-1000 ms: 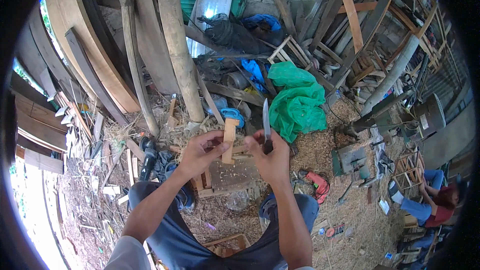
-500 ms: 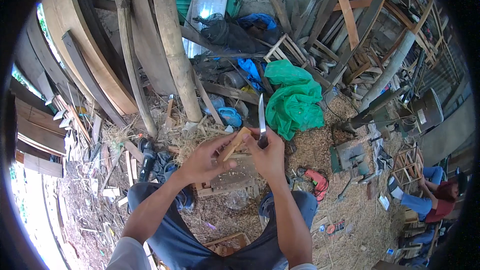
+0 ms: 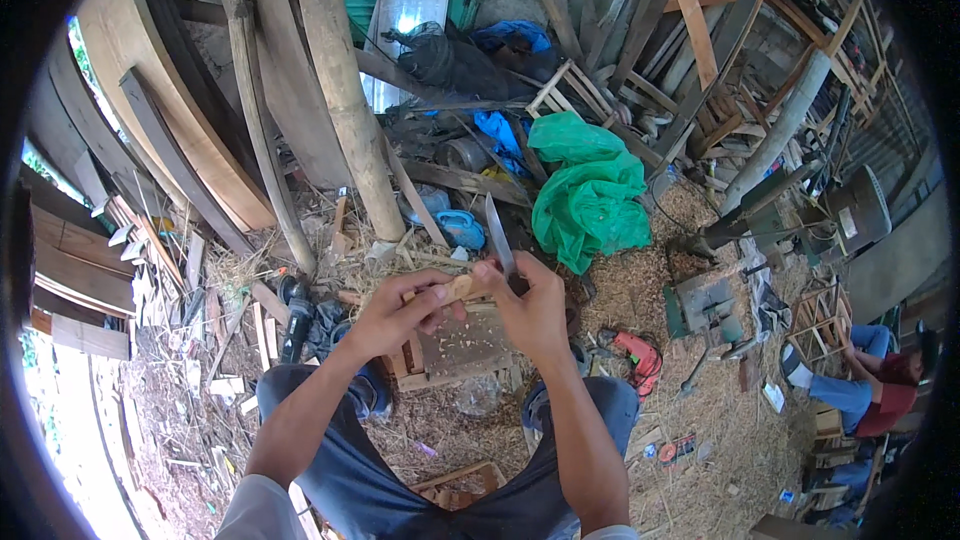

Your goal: The person carves a small wooden piece using a knife, shaving off wood and turning the piece by hand.

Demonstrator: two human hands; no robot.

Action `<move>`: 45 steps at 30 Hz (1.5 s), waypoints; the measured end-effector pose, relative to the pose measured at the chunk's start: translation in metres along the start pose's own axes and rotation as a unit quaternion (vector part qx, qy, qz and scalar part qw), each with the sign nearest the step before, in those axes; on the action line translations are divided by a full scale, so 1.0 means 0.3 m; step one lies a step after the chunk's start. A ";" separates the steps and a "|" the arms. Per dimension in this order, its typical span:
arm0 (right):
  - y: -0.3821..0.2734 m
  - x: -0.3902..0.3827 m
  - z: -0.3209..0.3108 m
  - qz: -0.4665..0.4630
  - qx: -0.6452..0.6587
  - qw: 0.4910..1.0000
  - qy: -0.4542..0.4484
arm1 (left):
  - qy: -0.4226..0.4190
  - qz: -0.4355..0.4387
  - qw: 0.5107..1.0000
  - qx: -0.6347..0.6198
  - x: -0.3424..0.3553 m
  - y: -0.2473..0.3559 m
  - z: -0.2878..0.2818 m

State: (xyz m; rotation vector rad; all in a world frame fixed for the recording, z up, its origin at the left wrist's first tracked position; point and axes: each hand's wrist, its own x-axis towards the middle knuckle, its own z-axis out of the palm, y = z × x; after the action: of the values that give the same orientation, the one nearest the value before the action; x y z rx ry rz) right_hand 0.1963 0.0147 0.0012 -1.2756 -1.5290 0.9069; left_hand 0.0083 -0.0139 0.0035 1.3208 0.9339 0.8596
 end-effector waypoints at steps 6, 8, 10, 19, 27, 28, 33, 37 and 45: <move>-0.030 -0.002 -0.015 0.097 0.069 0.993 -0.012 | 0.056 0.038 0.992 -0.107 0.000 0.008 0.007; -0.024 -0.002 -0.017 0.102 0.092 0.991 -0.010 | 0.060 0.074 0.988 -0.118 0.004 -0.007 0.006; -0.017 -0.002 -0.021 0.100 0.098 0.990 -0.023 | 0.062 0.061 0.990 -0.114 0.002 0.004 0.000; 0.004 -0.012 -0.008 0.083 0.102 0.991 -0.026 | 0.115 0.065 0.986 -0.099 0.021 -0.030 -0.019; 0.027 -0.024 -0.003 0.087 -0.072 0.992 -0.059 | 0.144 0.023 0.988 -0.043 0.037 -0.085 -0.049; 0.052 -0.030 0.000 0.081 -0.103 0.988 -0.079 | 0.140 0.006 0.988 0.066 0.044 -0.098 -0.062; 0.202 -0.084 0.077 0.124 -0.172 0.963 -0.165 | 0.103 -0.046 0.963 0.244 0.110 -0.284 -0.095; 0.389 -0.185 0.176 0.097 -0.268 0.940 -0.189 | 0.068 -0.131 0.944 0.296 0.140 -0.450 -0.093; 0.543 -0.344 0.227 0.074 -0.329 0.895 -0.293 | 0.025 -0.126 0.912 0.390 0.097 -0.636 -0.099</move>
State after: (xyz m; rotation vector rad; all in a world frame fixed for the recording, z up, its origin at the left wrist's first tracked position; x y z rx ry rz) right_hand 0.1856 -0.0539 -0.1910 -1.7016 -2.3807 0.9584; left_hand -0.0094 0.0114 -0.1894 1.7946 1.5425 0.3050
